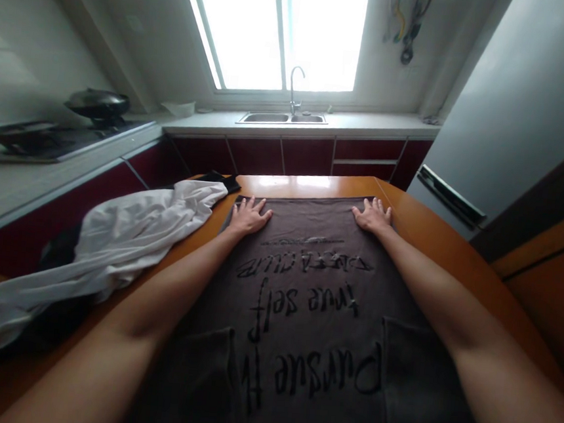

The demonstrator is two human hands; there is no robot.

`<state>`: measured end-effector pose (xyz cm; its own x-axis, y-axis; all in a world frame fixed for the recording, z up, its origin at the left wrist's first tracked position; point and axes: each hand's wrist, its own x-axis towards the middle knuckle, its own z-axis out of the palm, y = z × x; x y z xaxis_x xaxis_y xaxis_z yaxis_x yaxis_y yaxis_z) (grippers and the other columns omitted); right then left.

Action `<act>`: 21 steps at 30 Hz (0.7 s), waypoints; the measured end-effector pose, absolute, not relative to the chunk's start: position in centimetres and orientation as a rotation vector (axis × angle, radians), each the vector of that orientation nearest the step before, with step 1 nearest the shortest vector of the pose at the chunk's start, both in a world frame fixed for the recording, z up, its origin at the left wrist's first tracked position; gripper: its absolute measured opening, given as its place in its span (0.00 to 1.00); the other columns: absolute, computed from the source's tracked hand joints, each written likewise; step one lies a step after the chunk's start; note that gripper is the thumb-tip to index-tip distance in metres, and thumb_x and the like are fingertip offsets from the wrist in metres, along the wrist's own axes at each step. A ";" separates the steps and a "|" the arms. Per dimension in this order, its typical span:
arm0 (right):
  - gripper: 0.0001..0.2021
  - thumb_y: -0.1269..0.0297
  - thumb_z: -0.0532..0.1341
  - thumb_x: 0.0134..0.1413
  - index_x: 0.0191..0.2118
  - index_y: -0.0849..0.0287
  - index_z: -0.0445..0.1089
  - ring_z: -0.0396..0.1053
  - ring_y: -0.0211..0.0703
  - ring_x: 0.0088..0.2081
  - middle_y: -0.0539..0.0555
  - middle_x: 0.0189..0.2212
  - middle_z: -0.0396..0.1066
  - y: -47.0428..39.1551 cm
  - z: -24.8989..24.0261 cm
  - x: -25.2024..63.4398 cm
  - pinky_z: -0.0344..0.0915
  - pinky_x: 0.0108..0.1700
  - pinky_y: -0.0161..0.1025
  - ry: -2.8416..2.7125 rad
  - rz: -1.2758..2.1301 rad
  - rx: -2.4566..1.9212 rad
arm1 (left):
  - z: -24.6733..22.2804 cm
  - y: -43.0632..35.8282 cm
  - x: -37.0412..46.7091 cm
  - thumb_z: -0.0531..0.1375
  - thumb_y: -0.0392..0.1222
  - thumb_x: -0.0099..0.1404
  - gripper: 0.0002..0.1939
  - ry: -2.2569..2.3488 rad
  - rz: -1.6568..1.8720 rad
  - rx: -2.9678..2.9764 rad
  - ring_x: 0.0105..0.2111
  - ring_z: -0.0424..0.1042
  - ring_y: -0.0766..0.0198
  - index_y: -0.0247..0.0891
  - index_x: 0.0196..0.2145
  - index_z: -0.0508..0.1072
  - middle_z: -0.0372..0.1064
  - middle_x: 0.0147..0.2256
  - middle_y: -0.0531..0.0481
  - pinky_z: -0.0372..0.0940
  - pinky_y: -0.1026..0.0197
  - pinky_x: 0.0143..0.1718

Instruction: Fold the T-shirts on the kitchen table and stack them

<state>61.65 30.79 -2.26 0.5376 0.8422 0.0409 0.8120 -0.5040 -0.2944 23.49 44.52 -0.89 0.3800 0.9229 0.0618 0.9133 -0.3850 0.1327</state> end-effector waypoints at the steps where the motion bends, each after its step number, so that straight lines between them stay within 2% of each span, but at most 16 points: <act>1: 0.39 0.40 0.47 0.66 0.72 0.63 0.51 0.35 0.58 0.74 0.67 0.74 0.39 31.2 -2.3 61.8 0.31 0.70 0.62 -1.380 0.154 -2.494 | -0.9 44.9 23.6 0.45 0.69 0.69 0.40 1.698 0.191 2.542 0.71 0.40 0.35 0.48 0.72 0.53 0.42 0.73 0.42 0.38 0.31 0.67; 7: 0.38 0.41 0.48 0.67 0.72 0.63 0.50 0.35 0.57 0.74 0.68 0.74 0.38 33.1 -1.9 62.3 0.30 0.70 0.63 -1.406 0.186 -2.476 | -0.7 46.7 24.1 0.44 0.69 0.69 0.40 1.696 0.147 2.533 0.72 0.38 0.36 0.48 0.72 0.51 0.40 0.73 0.44 0.37 0.32 0.67; 10: 0.35 0.45 0.47 0.69 0.72 0.63 0.50 0.36 0.57 0.73 0.67 0.74 0.39 32.7 -0.7 61.7 0.30 0.69 0.66 -1.425 0.187 -2.423 | 0.2 46.2 24.3 0.44 0.66 0.71 0.39 1.672 0.175 2.527 0.72 0.38 0.38 0.46 0.72 0.52 0.41 0.73 0.42 0.38 0.32 0.67; 13: 0.28 0.54 0.52 0.68 0.67 0.62 0.59 0.43 0.57 0.72 0.66 0.72 0.47 29.8 1.4 59.8 0.37 0.69 0.63 -1.485 0.052 -2.272 | 1.9 43.4 23.8 0.47 0.59 0.73 0.35 1.607 0.394 2.609 0.71 0.42 0.41 0.39 0.71 0.56 0.46 0.72 0.38 0.40 0.35 0.68; 15: 0.22 0.59 0.57 0.64 0.59 0.61 0.69 0.54 0.56 0.67 0.64 0.66 0.59 25.9 2.9 58.0 0.49 0.68 0.55 -1.571 -0.032 -2.140 | 3.4 39.8 22.6 0.52 0.53 0.72 0.32 1.462 0.573 2.706 0.70 0.47 0.45 0.38 0.69 0.59 0.52 0.69 0.38 0.43 0.40 0.69; 17: 0.15 0.60 0.58 0.62 0.50 0.59 0.75 0.66 0.54 0.57 0.62 0.54 0.71 20.6 4.1 56.0 0.59 0.61 0.48 -1.657 -0.021 -2.027 | 4.8 34.9 20.5 0.55 0.49 0.69 0.30 1.222 0.669 2.740 0.66 0.57 0.50 0.39 0.66 0.63 0.61 0.65 0.41 0.50 0.47 0.68; 19: 0.12 0.59 0.59 0.60 0.43 0.56 0.76 0.70 0.51 0.50 0.58 0.45 0.74 14.5 4.9 54.0 0.63 0.54 0.44 -1.709 0.067 -1.951 | 5.8 29.2 17.7 0.56 0.50 0.68 0.23 1.021 0.659 2.702 0.59 0.66 0.52 0.43 0.58 0.72 0.68 0.58 0.44 0.58 0.51 0.63; 21: 0.10 0.59 0.59 0.60 0.40 0.55 0.76 0.71 0.47 0.42 0.56 0.40 0.74 8.6 5.3 52.2 0.65 0.46 0.41 -1.697 0.195 -1.914 | 6.6 23.5 14.6 0.58 0.51 0.67 0.18 0.970 0.579 2.623 0.52 0.71 0.52 0.47 0.52 0.76 0.72 0.51 0.45 0.64 0.51 0.58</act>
